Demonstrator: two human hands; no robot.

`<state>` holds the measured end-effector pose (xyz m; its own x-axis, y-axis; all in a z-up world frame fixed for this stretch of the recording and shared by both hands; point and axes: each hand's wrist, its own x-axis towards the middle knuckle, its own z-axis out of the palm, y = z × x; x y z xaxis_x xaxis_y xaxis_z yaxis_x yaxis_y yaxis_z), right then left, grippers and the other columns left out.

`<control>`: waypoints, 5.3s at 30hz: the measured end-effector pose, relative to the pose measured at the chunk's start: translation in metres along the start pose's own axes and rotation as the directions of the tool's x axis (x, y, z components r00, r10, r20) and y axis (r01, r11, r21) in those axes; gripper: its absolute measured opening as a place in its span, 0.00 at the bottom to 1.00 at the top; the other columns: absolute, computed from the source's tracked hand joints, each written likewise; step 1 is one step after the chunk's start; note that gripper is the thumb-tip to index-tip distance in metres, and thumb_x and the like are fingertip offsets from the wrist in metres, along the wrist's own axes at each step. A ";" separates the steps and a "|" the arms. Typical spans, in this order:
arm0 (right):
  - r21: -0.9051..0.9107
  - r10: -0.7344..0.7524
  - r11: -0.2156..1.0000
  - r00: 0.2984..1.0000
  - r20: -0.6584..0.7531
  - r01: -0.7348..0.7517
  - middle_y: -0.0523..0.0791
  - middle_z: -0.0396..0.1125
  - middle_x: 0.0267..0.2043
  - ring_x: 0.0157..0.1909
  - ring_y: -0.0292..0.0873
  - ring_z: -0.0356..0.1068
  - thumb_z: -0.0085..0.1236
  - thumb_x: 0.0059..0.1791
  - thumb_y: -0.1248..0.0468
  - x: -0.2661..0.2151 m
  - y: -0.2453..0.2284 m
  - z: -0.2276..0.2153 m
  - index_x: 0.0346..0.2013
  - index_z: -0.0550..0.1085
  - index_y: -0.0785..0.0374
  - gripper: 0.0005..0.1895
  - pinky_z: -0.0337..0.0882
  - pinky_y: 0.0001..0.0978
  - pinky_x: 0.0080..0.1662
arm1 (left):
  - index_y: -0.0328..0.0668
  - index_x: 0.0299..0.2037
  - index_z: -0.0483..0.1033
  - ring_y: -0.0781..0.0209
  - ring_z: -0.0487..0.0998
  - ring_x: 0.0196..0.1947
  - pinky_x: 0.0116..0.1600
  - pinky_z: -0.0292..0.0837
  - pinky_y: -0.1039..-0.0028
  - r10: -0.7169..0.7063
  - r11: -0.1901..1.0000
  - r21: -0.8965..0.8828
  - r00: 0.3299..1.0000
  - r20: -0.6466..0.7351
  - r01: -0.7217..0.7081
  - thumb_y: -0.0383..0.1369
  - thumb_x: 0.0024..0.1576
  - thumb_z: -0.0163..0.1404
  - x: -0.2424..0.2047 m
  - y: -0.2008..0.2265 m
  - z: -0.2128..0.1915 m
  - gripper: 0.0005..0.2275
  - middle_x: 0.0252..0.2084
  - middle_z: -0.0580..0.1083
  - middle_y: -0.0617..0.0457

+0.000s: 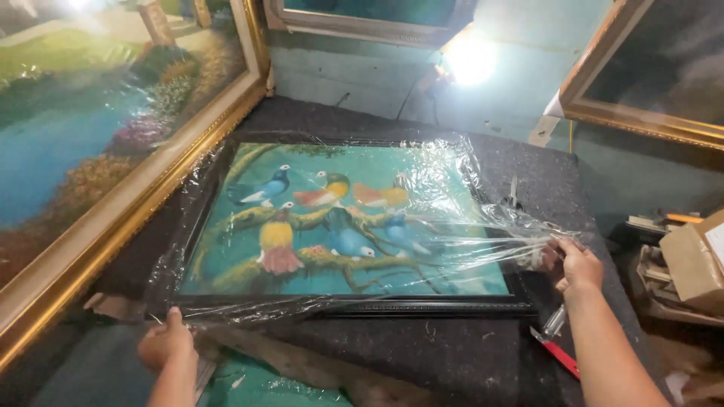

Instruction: Wrapping a framed painting in protective plastic film and securing it with a staple gun.

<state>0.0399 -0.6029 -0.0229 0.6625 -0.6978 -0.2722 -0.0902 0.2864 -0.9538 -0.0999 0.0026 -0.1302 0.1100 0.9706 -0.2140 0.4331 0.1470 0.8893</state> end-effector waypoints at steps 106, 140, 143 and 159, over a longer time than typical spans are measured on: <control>-0.929 0.087 -0.144 0.939 0.331 0.341 0.35 0.15 0.68 0.69 0.45 0.14 0.18 0.40 0.33 -0.166 0.068 -0.038 0.62 0.30 0.34 0.37 0.23 0.59 0.60 | 0.72 0.60 0.45 0.46 0.39 0.65 0.59 0.35 0.42 0.377 -0.075 0.214 0.171 0.910 -0.974 0.67 0.41 0.31 -0.049 0.041 0.035 0.35 0.66 0.42 0.58; -0.409 0.048 0.912 0.998 0.045 -0.025 0.45 0.58 0.12 0.14 0.38 0.55 0.43 0.47 0.54 -0.292 0.128 -0.056 0.37 0.73 0.60 0.16 0.56 0.28 0.20 | 0.50 0.50 0.66 0.52 0.55 0.57 0.59 0.47 0.58 0.800 0.440 -0.440 0.118 0.589 -0.783 0.41 0.51 0.43 -0.146 0.008 -0.009 0.17 0.54 0.62 0.54; -0.359 0.075 0.932 0.947 0.311 0.044 0.47 0.62 0.17 0.17 0.39 0.59 0.43 0.47 0.57 -0.311 0.125 -0.006 0.40 0.68 0.60 0.13 0.60 0.29 0.21 | 0.44 0.44 0.69 0.53 0.63 0.47 0.54 0.53 0.63 0.793 0.584 -0.312 0.445 0.417 -0.749 0.33 0.52 0.45 -0.084 0.001 -0.014 0.11 0.44 0.67 0.50; -0.516 0.060 -0.089 0.522 0.851 0.852 0.52 0.66 0.27 0.35 0.56 0.69 0.37 0.46 0.52 -0.341 0.165 0.141 0.35 0.60 0.56 0.12 0.68 0.46 0.37 | 0.42 0.62 0.44 0.42 0.60 0.56 0.57 0.54 0.54 0.128 0.985 -0.009 0.706 0.696 -0.170 0.34 0.48 0.48 0.120 0.009 -0.014 0.33 0.53 0.61 0.36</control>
<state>-0.0963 -0.2251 -0.0691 0.9731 0.2117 -0.0910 0.1888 -0.9589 -0.2121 -0.0951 0.1230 -0.1425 0.7558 0.5720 -0.3188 0.4004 -0.0185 0.9161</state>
